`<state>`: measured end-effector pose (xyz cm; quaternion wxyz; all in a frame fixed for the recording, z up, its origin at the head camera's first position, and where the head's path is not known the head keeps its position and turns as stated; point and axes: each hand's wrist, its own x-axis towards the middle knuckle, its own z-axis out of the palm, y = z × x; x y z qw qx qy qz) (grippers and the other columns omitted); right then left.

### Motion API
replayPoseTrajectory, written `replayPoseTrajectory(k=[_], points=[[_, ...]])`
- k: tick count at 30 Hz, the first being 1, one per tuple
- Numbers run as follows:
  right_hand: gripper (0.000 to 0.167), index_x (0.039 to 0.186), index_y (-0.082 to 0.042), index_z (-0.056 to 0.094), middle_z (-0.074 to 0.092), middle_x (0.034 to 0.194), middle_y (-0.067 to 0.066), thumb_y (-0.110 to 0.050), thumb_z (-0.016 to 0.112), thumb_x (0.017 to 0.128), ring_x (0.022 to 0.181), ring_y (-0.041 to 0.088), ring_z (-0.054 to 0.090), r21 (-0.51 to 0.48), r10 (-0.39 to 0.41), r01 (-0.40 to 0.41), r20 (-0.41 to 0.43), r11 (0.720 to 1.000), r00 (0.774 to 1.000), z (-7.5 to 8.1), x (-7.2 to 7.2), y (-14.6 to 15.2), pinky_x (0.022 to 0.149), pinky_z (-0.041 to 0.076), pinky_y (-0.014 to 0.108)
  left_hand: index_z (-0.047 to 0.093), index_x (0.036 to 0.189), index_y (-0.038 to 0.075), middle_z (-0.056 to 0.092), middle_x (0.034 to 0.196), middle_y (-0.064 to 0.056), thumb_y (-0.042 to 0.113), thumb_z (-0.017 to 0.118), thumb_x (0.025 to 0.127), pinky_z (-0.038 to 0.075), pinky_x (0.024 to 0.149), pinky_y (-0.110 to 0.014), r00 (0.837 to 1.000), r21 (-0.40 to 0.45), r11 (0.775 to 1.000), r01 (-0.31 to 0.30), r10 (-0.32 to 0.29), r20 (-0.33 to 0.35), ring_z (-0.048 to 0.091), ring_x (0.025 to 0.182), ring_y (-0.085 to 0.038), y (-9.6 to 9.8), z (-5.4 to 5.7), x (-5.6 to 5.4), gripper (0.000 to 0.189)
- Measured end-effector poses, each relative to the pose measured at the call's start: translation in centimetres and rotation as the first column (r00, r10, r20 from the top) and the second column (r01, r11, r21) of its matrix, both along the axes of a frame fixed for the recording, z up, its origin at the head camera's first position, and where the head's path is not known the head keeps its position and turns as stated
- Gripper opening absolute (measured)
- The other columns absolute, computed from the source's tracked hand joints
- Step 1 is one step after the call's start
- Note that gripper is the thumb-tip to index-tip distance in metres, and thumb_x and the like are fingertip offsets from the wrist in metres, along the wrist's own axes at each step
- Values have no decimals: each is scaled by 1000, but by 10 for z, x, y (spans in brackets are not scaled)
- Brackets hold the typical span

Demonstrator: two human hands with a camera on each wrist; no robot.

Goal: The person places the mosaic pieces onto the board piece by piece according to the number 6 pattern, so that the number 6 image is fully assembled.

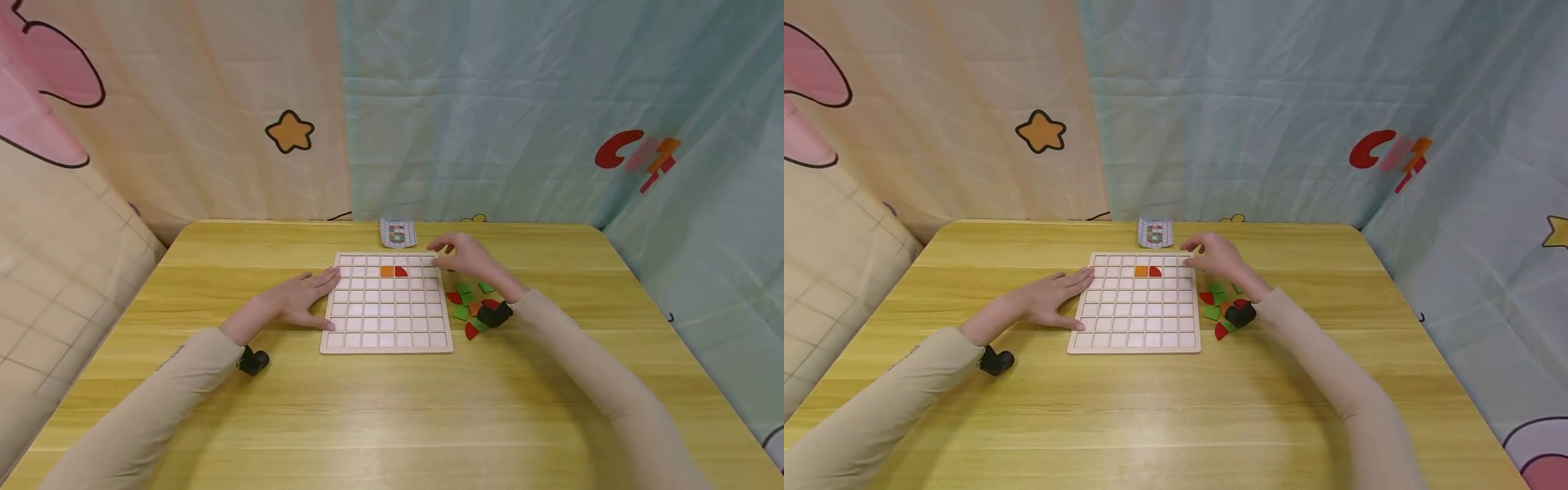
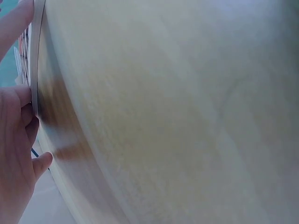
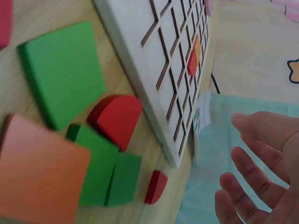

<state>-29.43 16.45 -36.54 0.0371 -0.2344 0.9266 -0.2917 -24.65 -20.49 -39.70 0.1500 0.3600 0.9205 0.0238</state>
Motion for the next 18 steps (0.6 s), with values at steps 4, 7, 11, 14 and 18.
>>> replayPoseTrajectory(k=[4, 7, 11, 14, 18], points=[[33, 119, -3, 67, 67, 119, 16, -16, 69, 88, 101, 30, 59, -11, -11, 11, -33, 1000, 999, -5, 0, 14, 86, 51, 45, 8, 155, 6, 3, 163, -12, 69, 54, 84, 13, 120, -54, 1000, -4, 1000, 0, 0, 3, 12, 150, -28, 1, 0, 0, 105], [33, 118, -3, 67, 67, 118, 17, -15, 69, 87, 100, 31, 60, -23, -23, 22, -36, 1000, 999, -8, 1, 24, 85, 51, 45, 8, 155, 6, 2, 163, -12, 69, 53, 84, 13, 120, -53, 1000, -13, 1000, -4, 4, 8, 12, 150, -28, 1, 0, 0, 105], [34, 120, -2, 66, 65, 119, 18, -15, 68, 88, 103, 33, 59, -34, -39, 39, -7, 999, 999, -9, 4, 37, 87, 50, 47, 8, 155, 6, 1, 163, -12, 70, 52, 84, 13, 120, -53, 1000, -23, 1000, -8, 8, 15, 12, 150, -28, 1, 0, 0, 105], [35, 121, -2, 65, 64, 121, 18, -17, 68, 89, 105, 34, 58, -22, -51, 51, 2, 998, 999, -10, 7, 46, 88, 50, 48, 8, 155, 6, 1, 163, -12, 70, 53, 84, 13, 120, -53, 1000, -21, 1000, -10, 10, 19, 12, 150, -28, 1, 1, 0, 105], [35, 121, -3, 66, 66, 121, 17, -19, 68, 89, 105, 33, 59, -11, -72, 72, -4, 997, 997, -12, 10, 58, 88, 50, 47, 8, 155, 6, 2, 163, -12, 69, 54, 84, 13, 120, -54, 1000, -12, 1000, -12, 13, 21, 13, 149, -29, 1, 1, 0, 105]])
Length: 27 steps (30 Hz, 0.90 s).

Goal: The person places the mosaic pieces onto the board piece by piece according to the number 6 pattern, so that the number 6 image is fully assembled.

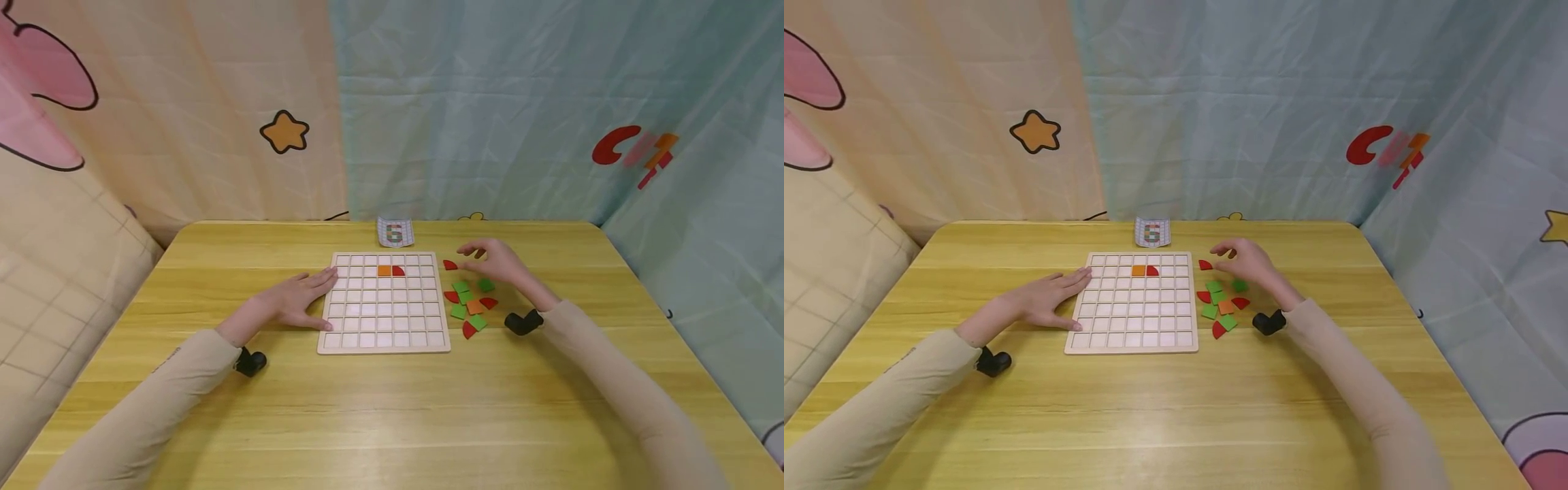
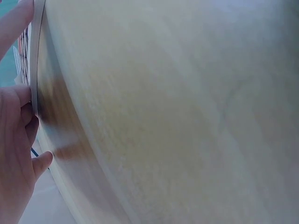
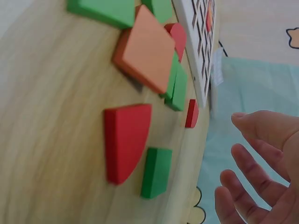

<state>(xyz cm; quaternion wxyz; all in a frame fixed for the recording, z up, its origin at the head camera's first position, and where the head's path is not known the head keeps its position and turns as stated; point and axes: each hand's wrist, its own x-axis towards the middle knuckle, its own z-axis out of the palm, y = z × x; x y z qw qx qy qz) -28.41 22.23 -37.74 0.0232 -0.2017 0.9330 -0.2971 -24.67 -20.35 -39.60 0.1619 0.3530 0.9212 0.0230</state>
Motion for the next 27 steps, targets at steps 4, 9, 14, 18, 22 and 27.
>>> replayPoseTrajectory(k=[4, 9, 14, 18, 22, 27], points=[[33, 119, -2, 67, 67, 117, 19, -16, 68, 89, 102, 33, 60, -2, 3, -3, -17, 1000, 1000, -4, 2, 8, 86, 51, 47, 9, 155, 7, 3, 163, -12, 67, 56, 84, 12, 120, -53, 1000, 11, 1000, -1, 1, -6, 15, 149, -28, -2, 0, 0, 104], [32, 119, -1, 66, 67, 114, 20, -13, 67, 90, 98, 33, 62, -2, 2, -2, -3, 1000, 1000, -9, 1, 10, 85, 52, 47, 9, 155, 5, 3, 163, -13, 68, 55, 84, 13, 120, -54, 1000, 16, 1000, 0, 1, -8, 15, 149, -29, -1, 0, 1, 105], [33, 119, -4, 67, 68, 112, 19, -18, 67, 90, 95, 31, 63, 18, -44, 44, 42, 999, 998, -13, -1, 2, 82, 53, 44, 10, 155, 6, 3, 163, -13, 69, 55, 84, 13, 120, -54, 1000, 14, 1000, 4, -4, -10, 14, 149, -29, 0, -1, 0, 105], [35, 120, -6, 67, 68, 112, 17, -25, 67, 90, 98, 31, 64, 46, -93, 90, 71, 995, 993, -15, -4, -6, 82, 53, 43, 10, 155, 5, 4, 163, -13, 68, 55, 84, 14, 120, -54, 1000, 17, 1000, 6, -5, -14, 15, 149, -29, 0, -1, 1, 105], [38, 120, -7, 67, 69, 112, 16, -29, 68, 89, 101, 30, 63, 75, -127, 120, 102, 990, 987, -14, -8, -13, 83, 52, 43, 10, 155, 5, 4, 163, -13, 69, 54, 84, 14, 120, -54, 1000, 12, 1000, 0, 0, -9, 13, 149, -29, 0, 0, 2, 105], [37, 117, -8, 69, 70, 109, 13, -31, 69, 88, 99, 27, 63, 116, -151, 137, 131, 984, 980, -13, -13, -20, 84, 51, 42, 9, 155, 5, 3, 163, -12, 70, 53, 84, 14, 120, -55, 1000, 3, 1000, -6, 6, -6, 12, 149, -30, 1, 1, 2, 106]])
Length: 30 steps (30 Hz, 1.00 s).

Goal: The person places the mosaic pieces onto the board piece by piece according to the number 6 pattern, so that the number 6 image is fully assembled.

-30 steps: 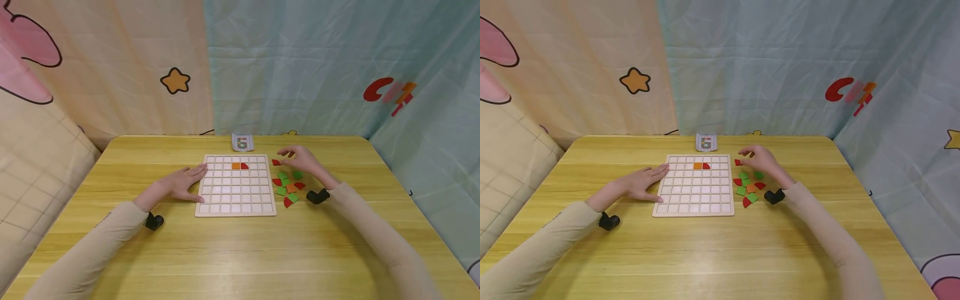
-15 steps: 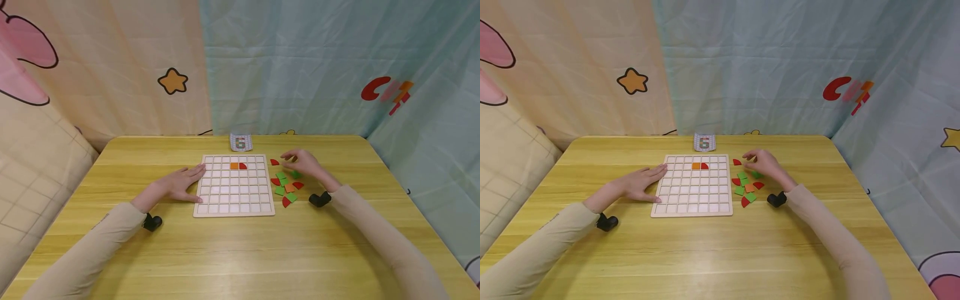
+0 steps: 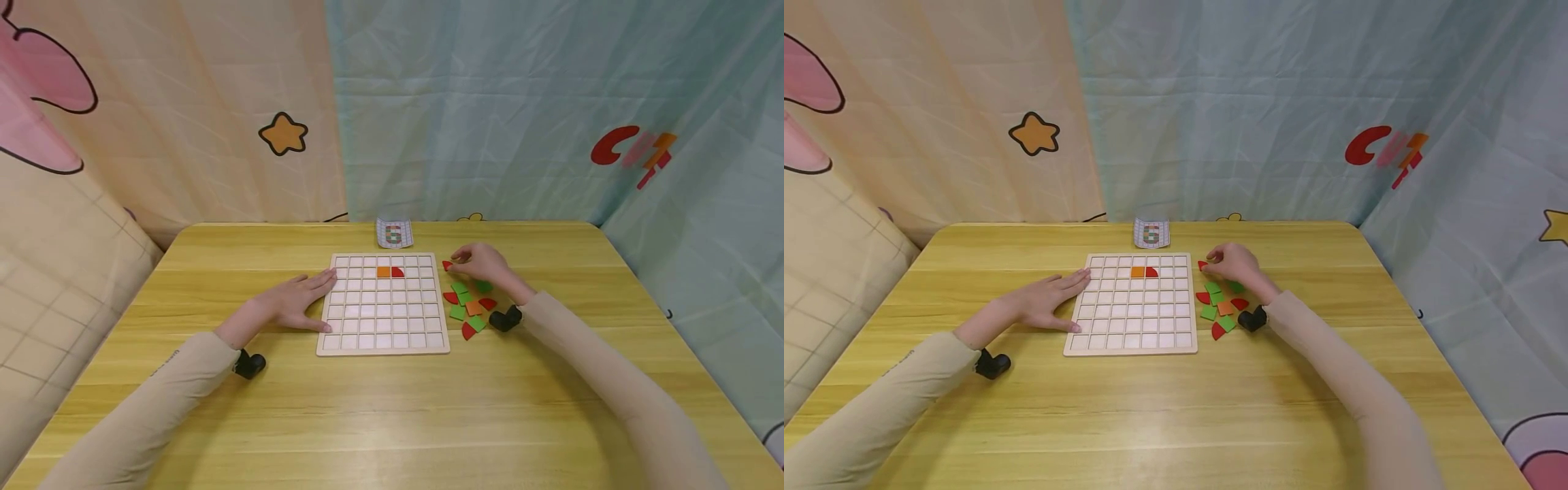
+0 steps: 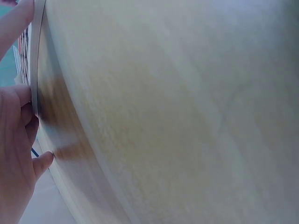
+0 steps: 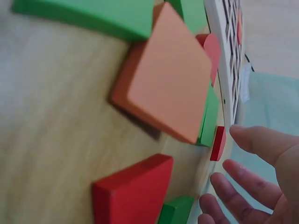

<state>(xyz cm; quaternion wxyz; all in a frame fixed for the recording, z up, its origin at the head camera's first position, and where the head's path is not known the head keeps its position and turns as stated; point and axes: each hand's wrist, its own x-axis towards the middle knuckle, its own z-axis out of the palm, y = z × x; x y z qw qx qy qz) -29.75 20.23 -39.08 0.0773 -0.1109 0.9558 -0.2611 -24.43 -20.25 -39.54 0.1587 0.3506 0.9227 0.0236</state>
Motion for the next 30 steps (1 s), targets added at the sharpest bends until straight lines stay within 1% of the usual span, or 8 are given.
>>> replayPoseTrajectory(k=[7, 12, 17, 19, 21, 24, 26, 30], points=[[36, 110, -8, 71, 71, 105, 13, -33, 72, 86, 96, 26, 64, 50, 33, -32, -23, 998, 999, 0, -6, -7, 82, 52, 42, 8, 155, 6, 2, 163, -12, 71, 53, 83, 13, 120, -54, 1000, -11, 1000, -5, 5, 2, 12, 150, -30, 0, -1, 0, 106], [33, 110, -9, 72, 71, 105, 11, -32, 71, 87, 95, 25, 64, 78, 65, -63, -28, 995, 997, -2, -10, -8, 83, 51, 42, 8, 155, 5, 2, 163, -13, 71, 52, 83, 15, 119, -54, 1000, -9, 1000, -1, 1, 4, 12, 150, -30, -1, -1, -1, 106], [27, 110, -9, 72, 72, 106, 9, -24, 71, 87, 95, 24, 64, 31, 131, -130, -22, 991, 991, -5, -13, -4, 84, 52, 41, 8, 155, 5, 2, 163, -13, 72, 52, 83, 15, 119, -54, 1000, -7, 1000, 3, -3, 3, 12, 150, -29, -1, -1, -1, 107], [26, 111, -8, 72, 72, 107, 10, -20, 70, 88, 93, 24, 65, 4, 173, -173, -23, 985, 985, -5, -13, -1, 83, 52, 40, 8, 155, 5, 2, 163, -13, 72, 52, 83, 15, 119, -54, 1000, -6, 1000, 0, 0, 4, 12, 150, -29, -1, -1, -1, 107], [26, 112, -6, 71, 71, 108, 12, -15, 70, 88, 92, 25, 65, -16, 211, -211, -24, 977, 977, -5, -13, 2, 82, 53, 40, 8, 155, 6, 2, 163, -12, 71, 53, 83, 15, 119, -54, 1000, -5, 1000, -3, 3, 3, 12, 150, -29, -1, -1, -1, 107], [29, 115, -4, 69, 70, 112, 13, -11, 69, 87, 94, 27, 66, -32, 240, -240, -19, 970, 971, -3, -12, 6, 83, 54, 42, 8, 155, 6, 2, 163, -12, 71, 53, 83, 15, 119, -55, 1000, -3, 1000, -5, 5, 0, 12, 150, -29, 0, -1, -1, 107], [31, 116, -3, 68, 70, 113, 14, -12, 69, 87, 96, 28, 65, -30, 237, -237, -16, 971, 971, -2, -11, 9, 85, 53, 43, 9, 155, 6, 2, 163, -12, 71, 53, 83, 15, 119, -55, 1000, -2, 1000, -4, 4, 0, 12, 150, -29, 0, -1, -1, 106], [35, 116, -4, 69, 70, 113, 14, -20, 72, 86, 99, 29, 64, -9, 199, -199, -5, 980, 980, 0, -10, 12, 86, 52, 44, 9, 155, 6, 3, 163, -12, 71, 53, 83, 15, 119, -55, 1000, -2, 1000, -5, 5, 5, 12, 150, -29, 0, 0, 0, 106]])
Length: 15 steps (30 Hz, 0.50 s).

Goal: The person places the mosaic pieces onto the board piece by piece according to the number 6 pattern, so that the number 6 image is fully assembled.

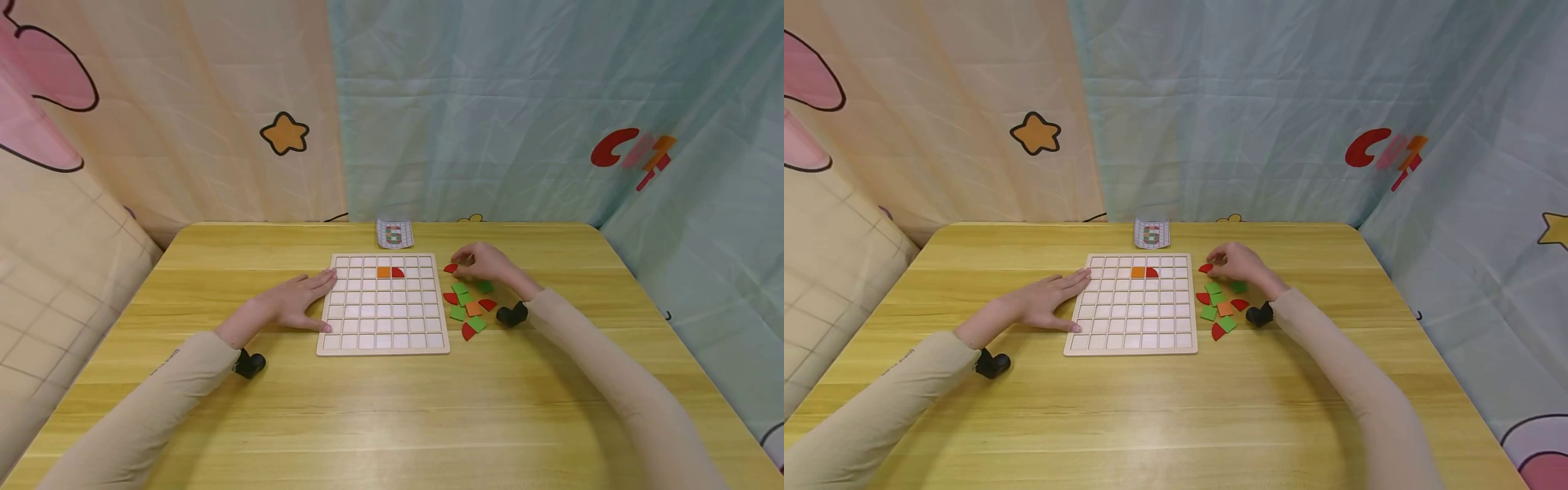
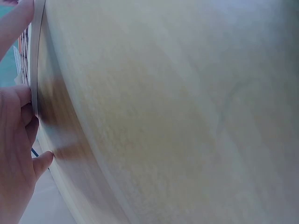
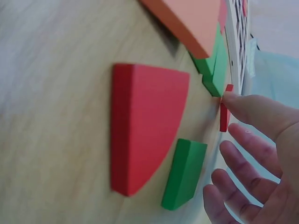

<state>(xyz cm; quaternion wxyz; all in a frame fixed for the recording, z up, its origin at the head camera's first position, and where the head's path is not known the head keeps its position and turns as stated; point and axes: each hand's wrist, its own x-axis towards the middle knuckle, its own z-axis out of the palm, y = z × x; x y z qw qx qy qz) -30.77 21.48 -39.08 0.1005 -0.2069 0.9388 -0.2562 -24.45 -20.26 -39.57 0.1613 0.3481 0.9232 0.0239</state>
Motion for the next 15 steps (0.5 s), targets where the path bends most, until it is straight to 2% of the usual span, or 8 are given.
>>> replayPoseTrajectory(k=[6, 15], points=[[37, 114, -4, 70, 70, 112, 14, -26, 73, 85, 97, 28, 65, 29, -18, 19, -8, 999, 1000, -3, 0, 3, 85, 53, 43, 8, 155, 7, 1, 163, -11, 72, 52, 83, 15, 120, -54, 1000, -7, 1000, -6, 6, 3, 11, 150, -29, 0, 0, 1, 106], [32, 111, -5, 72, 72, 107, 13, -25, 72, 86, 92, 26, 66, 33, -53, 54, -23, 998, 998, -4, 0, 4, 80, 54, 41, 8, 155, 7, 1, 163, -11, 70, 53, 84, 14, 120, -54, 1000, -4, 1000, -9, 9, 7, 11, 150, -29, 0, 1, 1, 106]])
